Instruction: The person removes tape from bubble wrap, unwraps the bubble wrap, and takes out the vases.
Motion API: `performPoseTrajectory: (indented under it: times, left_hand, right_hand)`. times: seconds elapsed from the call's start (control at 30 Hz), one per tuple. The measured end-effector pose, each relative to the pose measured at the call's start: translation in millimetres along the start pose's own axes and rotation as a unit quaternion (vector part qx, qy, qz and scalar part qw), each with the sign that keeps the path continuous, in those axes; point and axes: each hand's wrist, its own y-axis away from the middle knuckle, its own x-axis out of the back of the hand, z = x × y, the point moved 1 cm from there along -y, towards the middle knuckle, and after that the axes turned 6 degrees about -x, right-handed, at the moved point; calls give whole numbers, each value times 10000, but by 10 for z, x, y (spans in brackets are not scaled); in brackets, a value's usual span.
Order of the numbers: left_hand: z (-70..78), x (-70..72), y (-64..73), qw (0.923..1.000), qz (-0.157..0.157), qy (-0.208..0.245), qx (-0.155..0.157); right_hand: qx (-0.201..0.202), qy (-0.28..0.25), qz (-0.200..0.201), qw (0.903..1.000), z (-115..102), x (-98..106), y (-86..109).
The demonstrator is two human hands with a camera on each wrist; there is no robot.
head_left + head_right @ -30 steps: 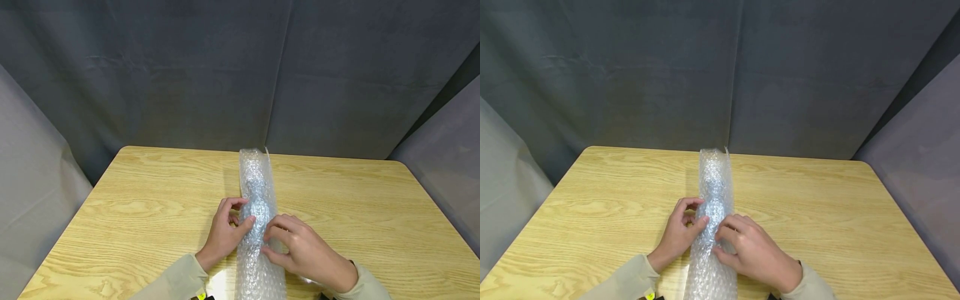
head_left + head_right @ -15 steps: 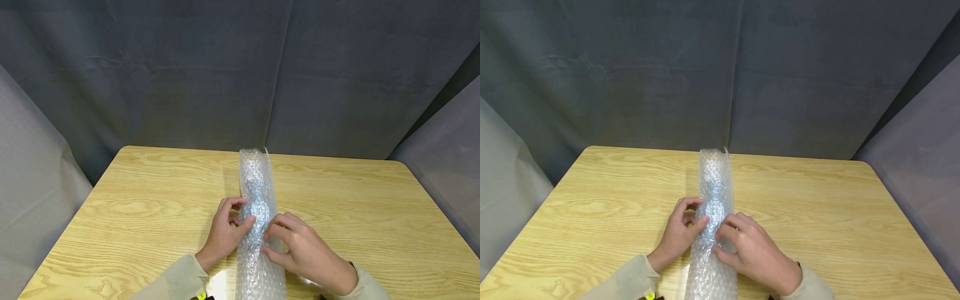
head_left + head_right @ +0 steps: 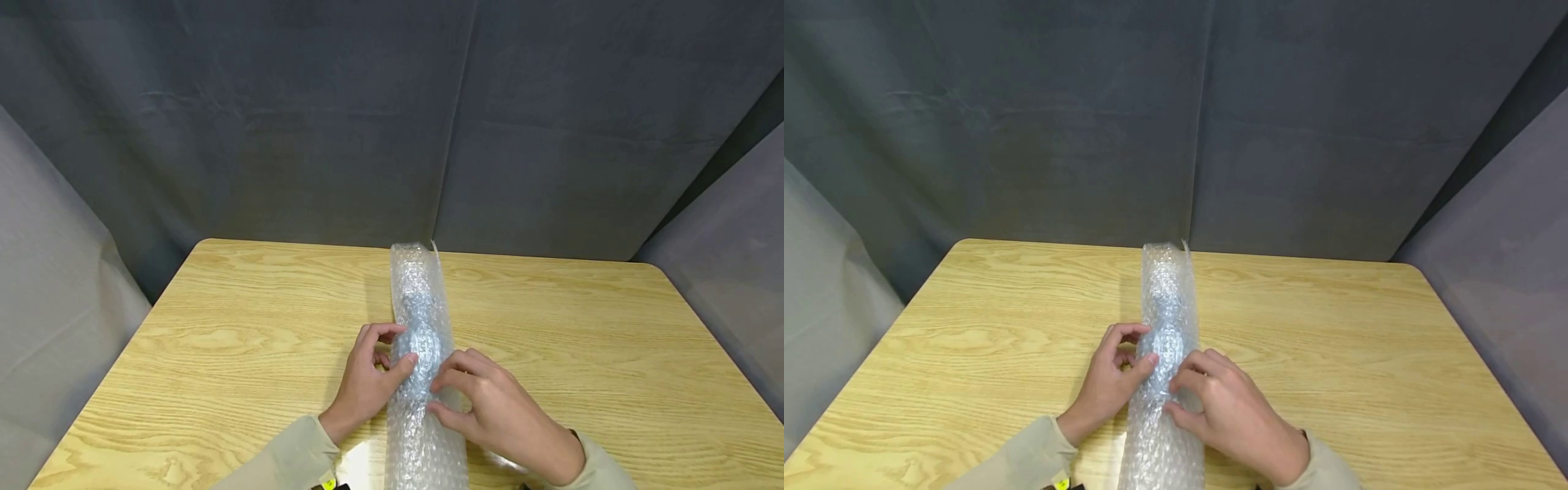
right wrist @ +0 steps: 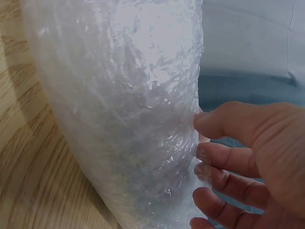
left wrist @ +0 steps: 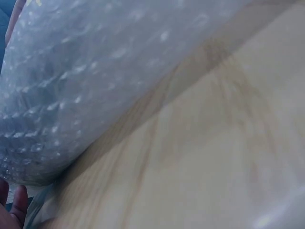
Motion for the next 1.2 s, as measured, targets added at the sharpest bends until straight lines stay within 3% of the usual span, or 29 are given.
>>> performPoseTrajectory:
  times: [0.93, 1.2]
  left_hand:
    - [-5, 4, -1, 10000, -2, 14, -26]
    - [-9, 6, -3, 10000, -2, 11, -19]
  right_hand:
    - [-55, -1, -69, 10000, 12, -25, -10]
    - [-195, -223, -284, 9992, 0, -27, -18]
